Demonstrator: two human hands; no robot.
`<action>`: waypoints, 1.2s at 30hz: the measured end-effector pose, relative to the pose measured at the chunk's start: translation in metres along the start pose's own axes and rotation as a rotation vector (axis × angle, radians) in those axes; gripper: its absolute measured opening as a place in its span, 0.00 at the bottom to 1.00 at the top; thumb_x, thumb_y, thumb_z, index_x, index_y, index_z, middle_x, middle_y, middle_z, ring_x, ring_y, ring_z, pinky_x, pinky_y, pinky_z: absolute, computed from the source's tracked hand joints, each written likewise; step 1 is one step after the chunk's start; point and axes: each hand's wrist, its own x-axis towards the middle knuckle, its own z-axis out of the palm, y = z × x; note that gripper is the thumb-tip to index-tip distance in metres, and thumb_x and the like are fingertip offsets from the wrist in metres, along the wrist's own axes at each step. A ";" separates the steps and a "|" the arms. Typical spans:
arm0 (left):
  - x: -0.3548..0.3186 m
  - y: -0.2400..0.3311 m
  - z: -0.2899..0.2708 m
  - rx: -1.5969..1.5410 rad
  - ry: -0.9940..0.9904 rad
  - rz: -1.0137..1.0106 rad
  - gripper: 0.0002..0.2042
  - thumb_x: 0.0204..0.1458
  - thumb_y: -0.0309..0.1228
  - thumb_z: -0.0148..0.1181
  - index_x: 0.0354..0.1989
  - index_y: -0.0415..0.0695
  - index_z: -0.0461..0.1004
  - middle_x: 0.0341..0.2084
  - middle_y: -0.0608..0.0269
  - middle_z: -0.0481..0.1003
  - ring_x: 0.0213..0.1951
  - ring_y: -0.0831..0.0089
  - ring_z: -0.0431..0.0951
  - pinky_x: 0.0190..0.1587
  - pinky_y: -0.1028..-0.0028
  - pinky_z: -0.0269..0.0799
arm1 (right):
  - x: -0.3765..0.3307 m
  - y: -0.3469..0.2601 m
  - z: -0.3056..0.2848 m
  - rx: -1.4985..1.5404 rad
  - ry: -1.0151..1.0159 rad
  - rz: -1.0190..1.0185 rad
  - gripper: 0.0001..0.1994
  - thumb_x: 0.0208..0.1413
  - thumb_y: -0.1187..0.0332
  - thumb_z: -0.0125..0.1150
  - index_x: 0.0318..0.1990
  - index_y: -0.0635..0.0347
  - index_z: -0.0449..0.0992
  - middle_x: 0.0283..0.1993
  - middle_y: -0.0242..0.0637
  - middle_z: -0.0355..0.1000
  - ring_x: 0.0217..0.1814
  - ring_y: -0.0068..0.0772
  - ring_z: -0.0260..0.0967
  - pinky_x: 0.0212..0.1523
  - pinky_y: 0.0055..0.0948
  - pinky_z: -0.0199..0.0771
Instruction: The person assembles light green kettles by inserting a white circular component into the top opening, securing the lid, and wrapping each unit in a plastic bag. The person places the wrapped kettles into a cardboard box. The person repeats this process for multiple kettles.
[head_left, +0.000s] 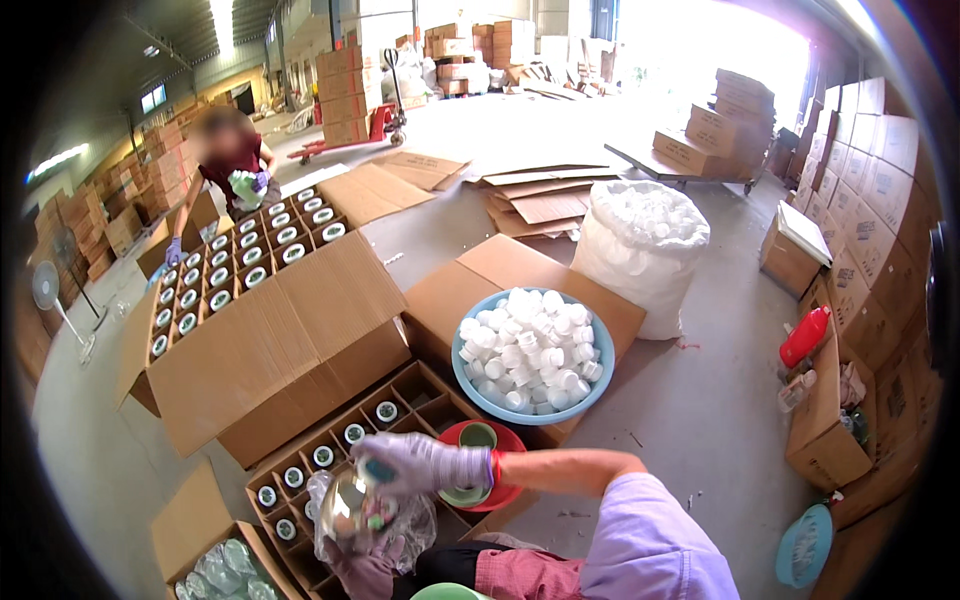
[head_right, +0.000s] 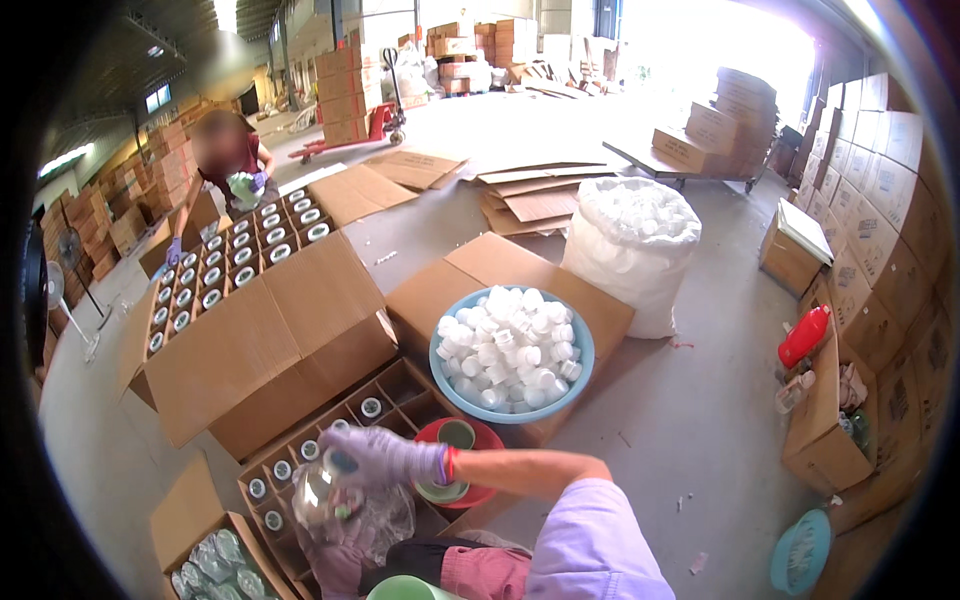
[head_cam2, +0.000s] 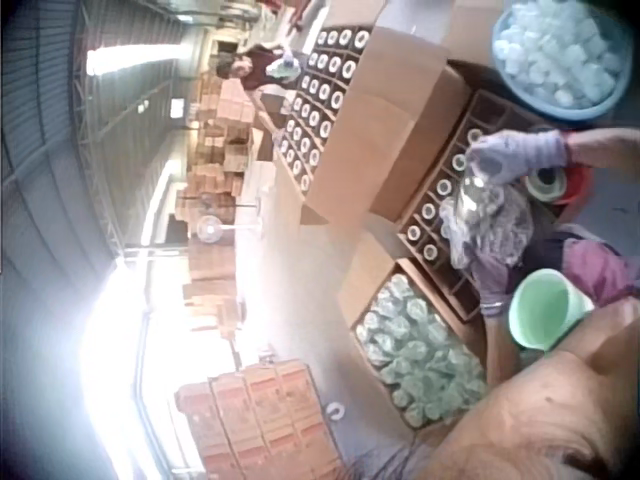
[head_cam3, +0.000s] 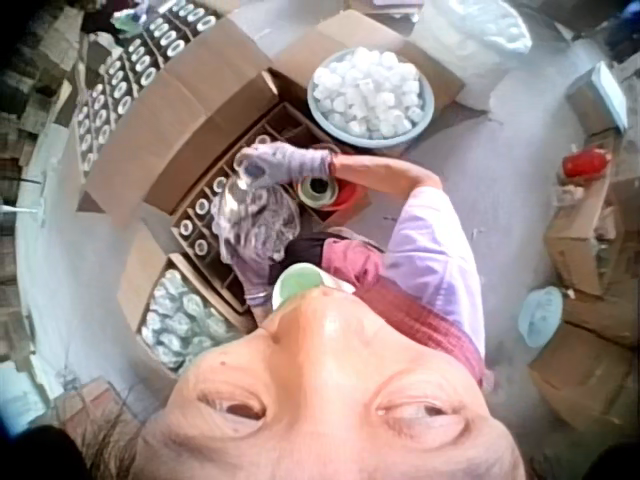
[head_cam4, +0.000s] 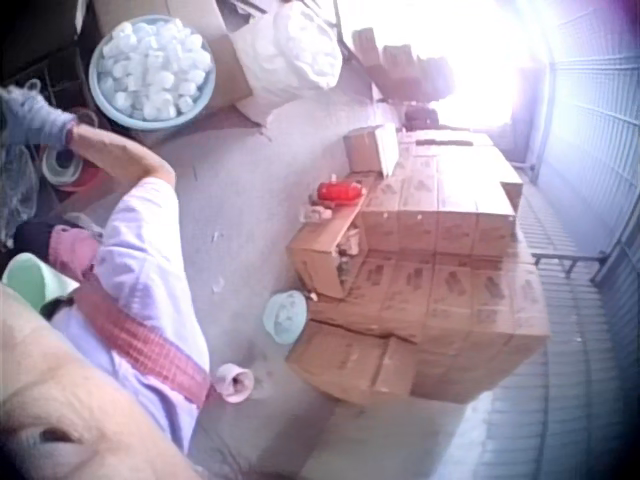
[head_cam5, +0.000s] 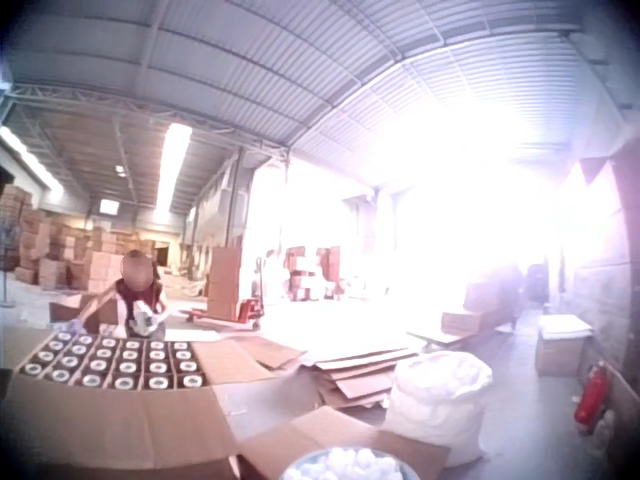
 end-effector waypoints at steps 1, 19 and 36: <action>-0.015 0.009 0.014 0.352 -0.035 0.265 0.28 0.57 0.36 0.58 0.64 0.37 0.60 0.57 0.52 0.69 0.55 0.66 0.72 0.56 0.69 0.71 | -0.003 -0.022 0.011 0.001 -0.011 -0.004 0.29 0.47 0.60 0.66 0.57 0.55 0.65 0.44 0.47 0.69 0.46 0.52 0.71 0.43 0.43 0.75; -0.105 0.068 0.041 0.694 0.096 0.330 0.29 0.56 0.36 0.59 0.65 0.39 0.59 0.59 0.54 0.67 0.57 0.65 0.70 0.58 0.67 0.69 | -0.075 -0.114 0.078 0.072 0.143 -0.617 0.25 0.64 0.58 0.53 0.66 0.53 0.62 0.73 0.54 0.45 0.75 0.61 0.40 0.71 0.54 0.48; -0.115 0.062 0.050 0.729 0.070 0.270 0.31 0.56 0.36 0.61 0.66 0.41 0.57 0.60 0.55 0.65 0.59 0.65 0.68 0.61 0.66 0.66 | -0.205 -0.103 0.085 0.442 -0.148 0.161 0.35 0.64 0.53 0.51 0.72 0.61 0.48 0.72 0.49 0.50 0.74 0.44 0.47 0.72 0.37 0.48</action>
